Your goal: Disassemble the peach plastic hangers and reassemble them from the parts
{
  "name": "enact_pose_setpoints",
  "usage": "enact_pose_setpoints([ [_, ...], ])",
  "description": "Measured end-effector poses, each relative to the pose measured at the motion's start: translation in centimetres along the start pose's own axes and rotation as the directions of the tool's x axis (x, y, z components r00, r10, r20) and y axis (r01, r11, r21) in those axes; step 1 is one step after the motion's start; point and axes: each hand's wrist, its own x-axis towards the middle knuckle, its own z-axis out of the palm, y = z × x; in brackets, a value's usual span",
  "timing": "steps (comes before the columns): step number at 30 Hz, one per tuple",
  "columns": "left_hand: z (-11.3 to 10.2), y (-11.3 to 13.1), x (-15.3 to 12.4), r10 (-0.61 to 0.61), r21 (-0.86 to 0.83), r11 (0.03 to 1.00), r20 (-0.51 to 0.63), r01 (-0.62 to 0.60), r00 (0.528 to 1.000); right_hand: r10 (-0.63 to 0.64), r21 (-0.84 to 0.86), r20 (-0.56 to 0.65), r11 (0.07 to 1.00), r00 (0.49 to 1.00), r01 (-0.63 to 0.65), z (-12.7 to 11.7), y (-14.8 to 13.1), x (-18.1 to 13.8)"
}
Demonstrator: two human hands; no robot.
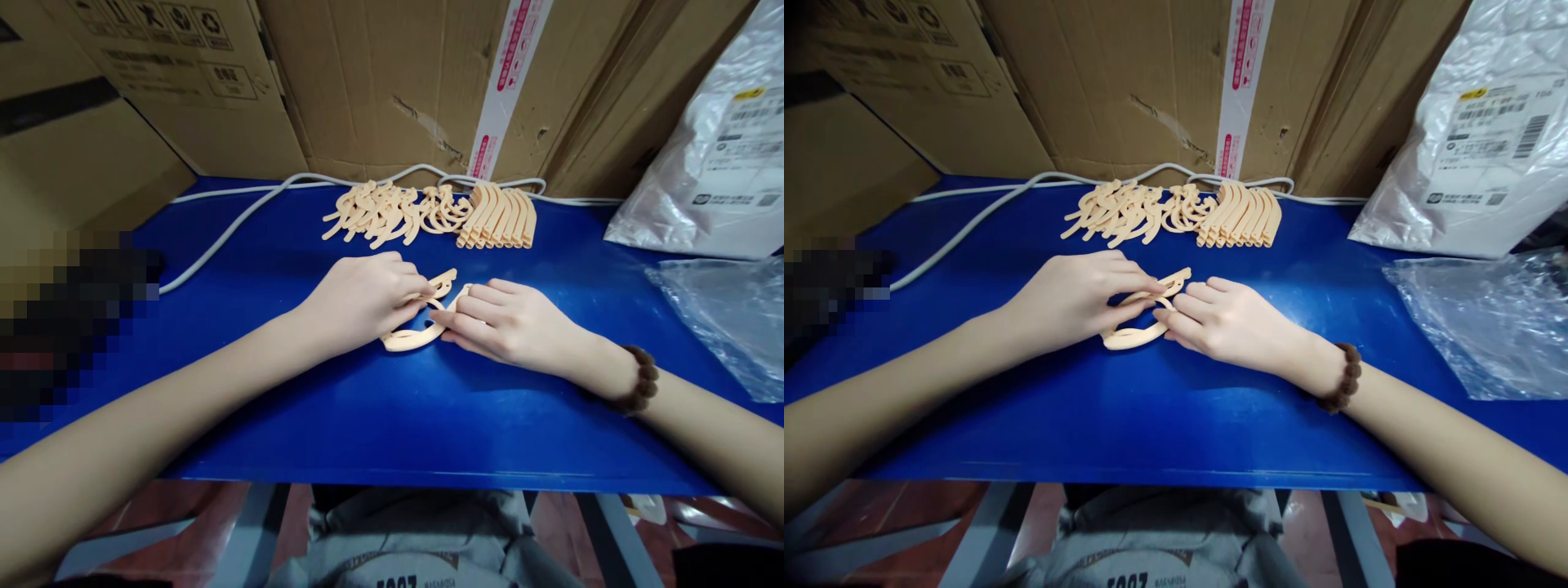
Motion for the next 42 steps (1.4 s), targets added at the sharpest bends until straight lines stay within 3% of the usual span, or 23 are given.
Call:
enact_pose_setpoints([
  [4,-0.2,-0.9,0.1,0.156,0.183,0.971,0.017,-0.157,0.988,0.146,-0.022,0.02,0.989,0.989,-0.146,0.0,0.2,-0.2],
  [9,-0.5,-2.3,0.3,0.178,0.228,0.955,0.067,-0.189,0.982,0.224,0.002,0.084,0.974,0.971,-0.224,0.3,0.4,-0.4],
  [16,-0.6,-3.0,0.5,0.007,0.11,0.994,0.035,-0.011,0.999,0.149,0.048,0.074,0.987,0.986,-0.153,0.4,0.5,-0.2],
  [25,-0.2,-3.3,0.6,-0.069,-0.124,0.99,-0.052,0.062,0.996,0.204,0.072,0.074,0.975,0.976,-0.209,0.4,0.4,-0.4],
  [29,-0.5,-3.0,1.9,-0.326,-0.16,0.939,-0.136,0.304,0.935,0.231,0.086,0.084,0.967,0.969,-0.238,0.5,0.4,-0.4],
  [33,-1.1,-2.6,4.2,-0.532,0.003,0.847,-0.033,0.532,0.846,0.233,0.095,0.075,0.966,0.97,-0.24,0.5,0.4,-0.4],
  [37,-0.8,-3.1,6.2,-0.55,0.148,0.827,0.018,0.542,0.835,0.23,0.096,0.083,0.967,0.97,-0.237,0.4,0.4,-0.5],
  [42,0.9,-5.1,7.2,-0.501,0.048,0.865,0.001,0.5,0.866,0.237,0.089,0.084,0.966,0.968,-0.244,0.4,0.4,-0.5],
])
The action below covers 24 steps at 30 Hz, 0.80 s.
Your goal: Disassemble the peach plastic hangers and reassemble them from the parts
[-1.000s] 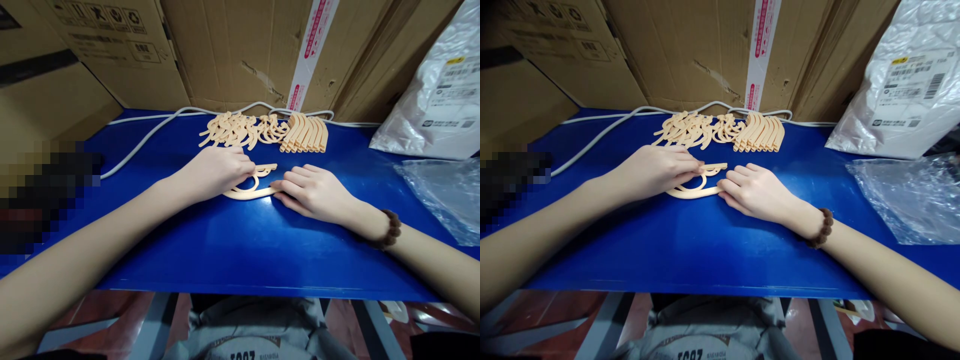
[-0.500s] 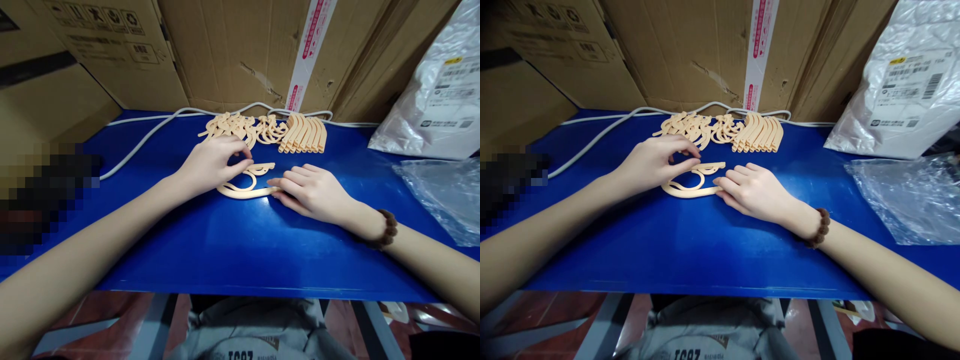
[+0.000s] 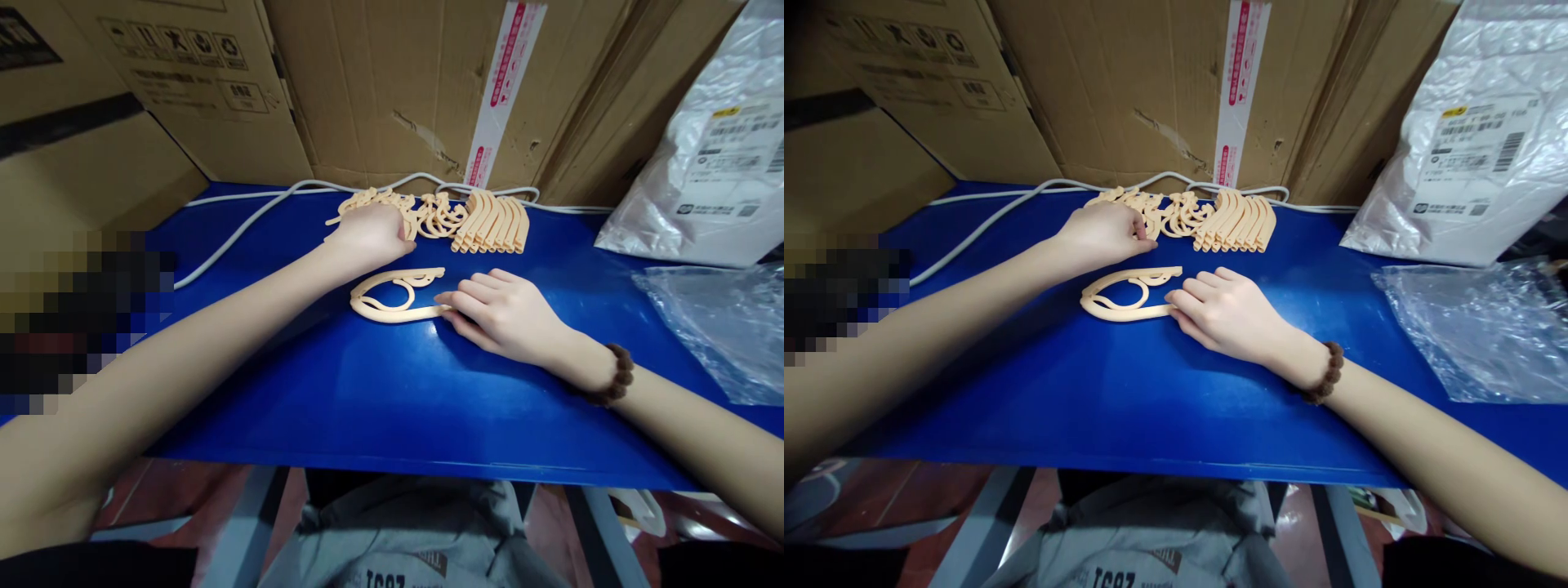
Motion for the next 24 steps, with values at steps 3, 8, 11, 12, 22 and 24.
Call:
enact_pose_setpoints([
  [3,0.8,-0.7,0.5,0.03,-0.117,0.992,-0.052,-0.036,0.998,0.002,0.0,0.005,1.0,1.0,-0.002,0.0,0.0,0.0],
  [8,0.3,-0.7,0.0,-0.096,-0.285,0.954,0.0,0.093,0.995,0.01,0.004,-0.005,1.0,1.0,-0.01,0.1,0.2,0.0],
  [11,-0.9,-0.3,-0.7,-0.134,-0.432,0.895,-0.025,0.11,0.991,0.035,-0.011,-0.003,0.999,0.999,-0.035,0.1,0.3,0.0],
  [12,-1.4,-0.2,-0.9,-0.144,-0.486,0.866,-0.026,0.114,0.989,0.05,-0.018,-0.016,0.999,0.999,-0.051,0.0,0.3,0.0],
  [22,-1.8,3.3,-6.6,0.147,-0.687,0.724,0.074,-0.056,0.986,0.393,0.17,-0.203,0.916,0.897,-0.363,-0.6,0.2,0.1],
  [24,-1.4,3.6,-7.6,0.196,-0.634,0.759,0.006,-0.148,0.981,0.416,0.259,-0.202,0.896,0.886,-0.362,-0.6,0.2,0.1],
])
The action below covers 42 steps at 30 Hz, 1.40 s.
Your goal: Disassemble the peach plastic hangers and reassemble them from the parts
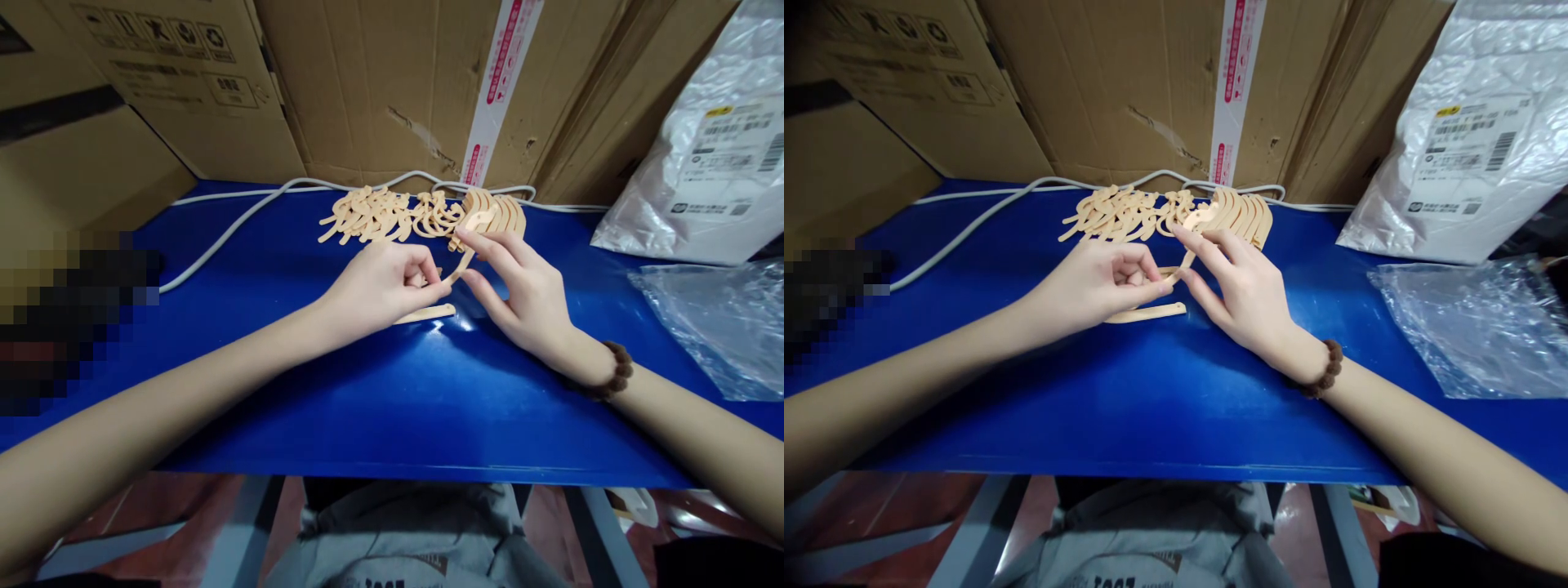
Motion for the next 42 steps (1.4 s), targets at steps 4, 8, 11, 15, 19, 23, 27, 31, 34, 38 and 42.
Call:
enact_pose_setpoints([
  [4,0.9,0.6,-1.1,0.078,0.135,0.988,0.021,-0.08,0.997,0.059,0.151,0.027,0.987,0.998,-0.062,0.0,-0.4,-0.1],
  [8,0.7,1.4,-1.3,0.134,0.154,0.977,0.108,-0.15,0.985,0.169,0.264,0.014,0.95,0.985,-0.167,-0.2,-0.8,-0.1],
  [11,-0.7,1.1,-1.0,0.082,0.16,0.983,0.064,-0.091,0.995,0.218,0.31,-0.041,0.93,0.975,-0.195,-0.3,-0.5,0.1],
  [15,-3.3,-0.9,-0.2,0.073,0.269,0.96,0.011,-0.073,0.997,0.156,0.264,-0.025,0.954,0.987,-0.144,-0.3,0.5,0.4],
  [19,-4.8,-2.8,0.3,0.065,0.419,0.906,0.012,-0.064,0.998,0.059,0.145,0.061,0.987,0.996,-0.068,-0.4,1.2,0.6],
  [23,-4.6,-3.4,0.3,0.069,0.613,0.789,-0.014,-0.046,0.998,0.008,0.122,0.121,0.992,0.993,-0.023,-0.5,1.2,0.5],
  [27,-4.2,-3.5,0.3,0.066,0.661,0.749,-0.015,-0.04,0.998,0.015,0.109,0.162,0.993,0.987,-0.033,-0.5,1.6,0.3],
  [31,-4.4,-3.9,0.3,0.182,0.595,0.774,0.118,-0.216,0.976,-0.028,0.088,0.2,0.996,0.979,0.011,-0.2,2.1,0.2],
  [34,-4.4,-4.5,0.4,0.219,0.559,0.769,0.226,-0.31,0.949,-0.074,0.046,0.246,0.997,0.966,0.065,0.0,2.3,0.1],
  [38,-4.0,-5.1,0.6,0.254,0.523,0.781,0.234,-0.342,0.938,-0.203,-0.079,0.33,0.967,0.922,0.241,-0.1,2.2,0.1],
  [42,-3.8,-5.1,0.6,0.265,0.584,0.733,0.227,-0.349,0.937,-0.258,-0.138,0.332,0.938,0.907,0.317,-0.1,1.9,0.0],
])
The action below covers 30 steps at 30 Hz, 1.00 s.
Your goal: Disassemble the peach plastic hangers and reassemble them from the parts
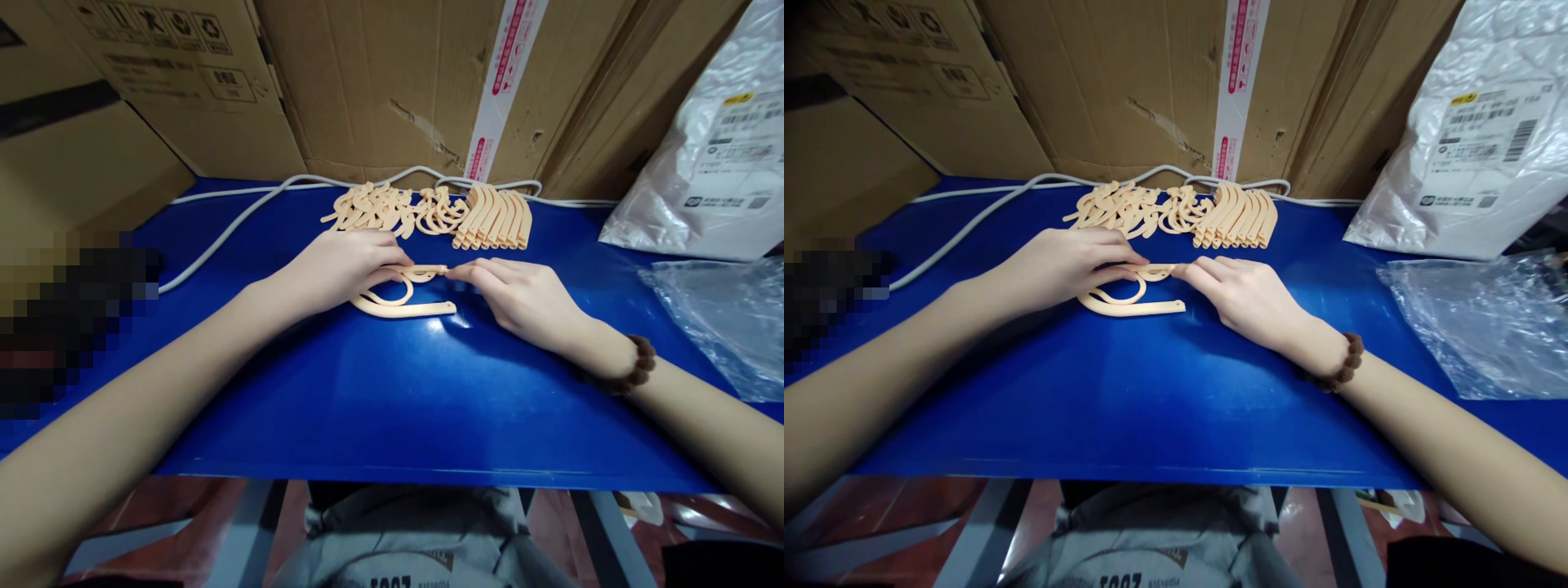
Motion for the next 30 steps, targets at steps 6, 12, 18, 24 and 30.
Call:
enact_pose_setpoints([
  [6,-0.2,0.2,0.0,-0.052,0.137,0.989,0.005,0.051,0.999,0.089,0.048,-0.078,0.995,0.993,-0.086,0.2,-0.3,-0.1],
  [12,0.0,0.4,0.0,-0.106,0.197,0.975,-0.016,0.107,0.994,0.061,0.003,-0.07,0.998,0.996,-0.061,-0.1,-0.7,0.0],
  [18,0.2,0.7,0.0,-0.171,0.252,0.953,-0.02,0.17,0.985,0.033,-0.127,-0.011,0.991,0.999,-0.034,-0.5,-1.3,0.5],
  [24,-0.3,1.5,0.1,-0.148,0.258,0.95,-0.121,0.175,0.982,0.105,-0.13,0.019,0.986,0.994,-0.102,-0.2,-1.0,0.4],
  [30,-0.5,3.7,0.1,0.136,0.144,0.982,-0.101,-0.121,0.986,0.183,-0.109,0.055,0.978,0.982,-0.176,-0.2,-0.8,0.3],
])
